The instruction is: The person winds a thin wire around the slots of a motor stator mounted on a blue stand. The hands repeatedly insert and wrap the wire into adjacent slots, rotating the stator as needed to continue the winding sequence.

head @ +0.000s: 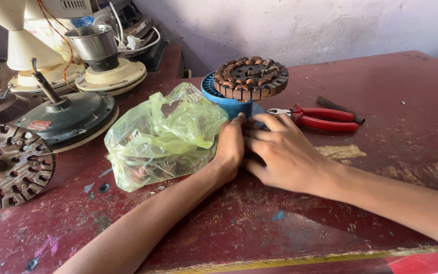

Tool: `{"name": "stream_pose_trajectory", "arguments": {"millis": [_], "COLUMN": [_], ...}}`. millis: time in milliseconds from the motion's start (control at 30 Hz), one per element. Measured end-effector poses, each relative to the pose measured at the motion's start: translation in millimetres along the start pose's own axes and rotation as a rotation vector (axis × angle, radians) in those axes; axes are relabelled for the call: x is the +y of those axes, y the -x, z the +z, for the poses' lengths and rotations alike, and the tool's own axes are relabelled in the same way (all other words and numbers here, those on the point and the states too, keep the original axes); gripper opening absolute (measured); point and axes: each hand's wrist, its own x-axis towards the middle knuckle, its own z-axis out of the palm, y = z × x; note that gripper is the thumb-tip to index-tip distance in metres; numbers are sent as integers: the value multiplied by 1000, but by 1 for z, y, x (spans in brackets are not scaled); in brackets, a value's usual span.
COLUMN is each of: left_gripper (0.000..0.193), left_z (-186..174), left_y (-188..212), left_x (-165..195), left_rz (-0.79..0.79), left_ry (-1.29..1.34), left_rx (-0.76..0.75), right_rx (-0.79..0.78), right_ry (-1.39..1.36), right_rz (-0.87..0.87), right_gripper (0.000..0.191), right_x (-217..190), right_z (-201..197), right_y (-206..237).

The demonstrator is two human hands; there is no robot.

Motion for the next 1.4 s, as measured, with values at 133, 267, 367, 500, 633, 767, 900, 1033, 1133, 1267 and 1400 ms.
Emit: {"name": "stream_pose_trajectory", "arguments": {"millis": [133,267,367,500,633,767,900,1033,1133,1267,1400], "left_gripper": [40,49,59,58,60,65,64,68,52,59,70], "left_z": [6,12,12,6,-4,-7,-11,-12,-5,0,2], "left_y": [-5,-9,-13,-20,-25,-22,-14,-5,2,0,-7], "left_x": [0,-2,-5,-13,-17,-18,-17,-14,-14,-11,-14], "left_rz": [-112,-38,28,200,115,140,215,306,129,124,84], "left_ry": [97,-52,-194,-241,-170,-294,-456,-579,-294,-213,-227], "left_rx": [-114,-166,-139,-74,-7,-99,-152,-154,-145,-117,-216], "right_rx": [42,131,226,199,63,144,133,78,54,44,50], "right_ry": [-5,-126,-175,-189,-238,-326,-416,-426,-264,-272,-342], "right_rz": [38,204,205,127,35,234,402,501,328,137,343], "right_gripper": [6,9,9,4,7,17,16,8,10,11,6], "right_x": [16,34,34,25,20,17,21,21,19,19,23], "right_z": [6,13,14,11,9,12,15,21,24,21,16], "right_y": [5,6,4,0,-4,-6,-6,-3,2,6,7]}}
